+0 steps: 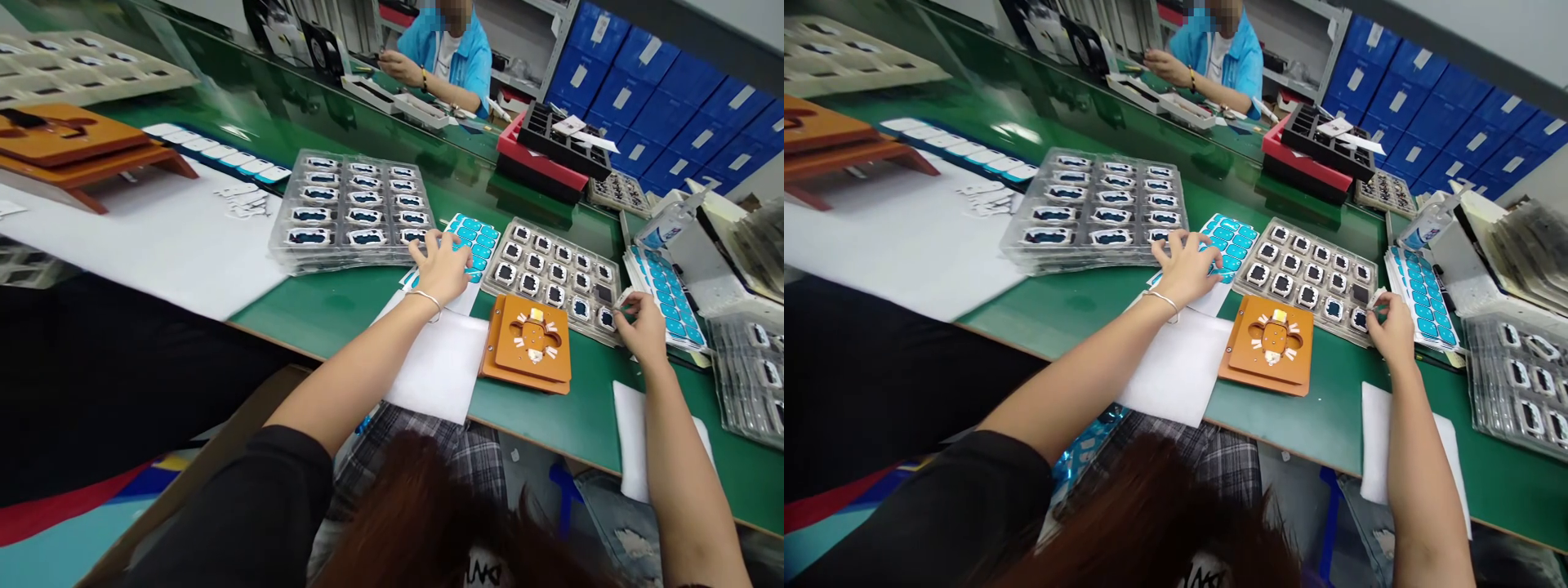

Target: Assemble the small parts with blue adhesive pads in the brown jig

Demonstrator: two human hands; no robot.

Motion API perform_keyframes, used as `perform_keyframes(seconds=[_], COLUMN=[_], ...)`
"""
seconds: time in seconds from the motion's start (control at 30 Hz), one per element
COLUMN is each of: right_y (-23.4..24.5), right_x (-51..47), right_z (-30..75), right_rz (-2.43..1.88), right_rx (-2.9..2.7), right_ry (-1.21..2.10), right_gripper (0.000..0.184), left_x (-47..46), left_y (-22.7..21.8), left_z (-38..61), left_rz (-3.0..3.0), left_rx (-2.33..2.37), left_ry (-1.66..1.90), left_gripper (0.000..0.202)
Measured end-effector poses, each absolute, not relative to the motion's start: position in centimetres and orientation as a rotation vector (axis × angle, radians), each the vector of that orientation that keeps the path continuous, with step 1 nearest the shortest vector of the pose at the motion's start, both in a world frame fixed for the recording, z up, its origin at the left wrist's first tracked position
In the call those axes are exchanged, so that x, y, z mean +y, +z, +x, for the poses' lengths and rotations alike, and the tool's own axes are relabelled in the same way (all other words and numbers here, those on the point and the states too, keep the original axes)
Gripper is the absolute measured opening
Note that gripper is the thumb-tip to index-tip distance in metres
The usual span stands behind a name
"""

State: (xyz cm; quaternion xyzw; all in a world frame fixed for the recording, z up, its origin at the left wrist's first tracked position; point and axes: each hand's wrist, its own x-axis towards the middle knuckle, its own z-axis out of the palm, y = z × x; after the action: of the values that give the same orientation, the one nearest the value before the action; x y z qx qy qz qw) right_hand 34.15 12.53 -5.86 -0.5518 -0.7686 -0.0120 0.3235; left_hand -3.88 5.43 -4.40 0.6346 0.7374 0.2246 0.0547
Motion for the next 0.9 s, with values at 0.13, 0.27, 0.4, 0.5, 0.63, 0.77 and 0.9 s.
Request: perform_keyframes(seconds=[0.13, 0.27, 0.4, 0.5, 0.63, 0.77, 0.9], right_y=[-5.8, -5.5, -4.4, -3.1, -1.6, -1.3, -1.7], right_x=[12.3, 12.1, 11.2, 9.1, 5.3, 2.9, 2.7], right_z=[34.0, 33.8, 32.9, 30.9, 27.2, 24.9, 24.5], right_rz=[-1.461, -1.453, -1.390, -1.263, -1.022, -1.035, -1.111], right_rx=[-1.964, -1.860, -1.716, -1.658, -1.652, -1.660, -1.643], right_ry=[0.001, 0.023, 0.046, 0.235, 0.932, 1.328, 1.432], right_gripper=[0.038, 0.040, 0.039, 0.048, 0.043, 0.038, 0.038], left_x=[5.5, 5.8, 5.1, 3.7, 1.7, 1.1, 1.0], left_y=[-4.8, -4.9, -3.9, -3.1, -2.9, -3.4, -3.4], left_z=[-3.8, -4.2, -4.2, -3.2, -1.3, -0.5, -0.7], left_rz=[1.986, 2.023, 2.080, 2.267, 2.583, 2.674, 2.619], left_rx=[2.158, 2.079, 1.969, 1.634, 1.025, 0.928, 0.942], left_ry=[0.740, 0.803, 0.917, 1.181, 1.342, 1.118, 1.033], left_gripper=[0.015, 0.026, 0.031, 0.019, 0.019, 0.023, 0.023])
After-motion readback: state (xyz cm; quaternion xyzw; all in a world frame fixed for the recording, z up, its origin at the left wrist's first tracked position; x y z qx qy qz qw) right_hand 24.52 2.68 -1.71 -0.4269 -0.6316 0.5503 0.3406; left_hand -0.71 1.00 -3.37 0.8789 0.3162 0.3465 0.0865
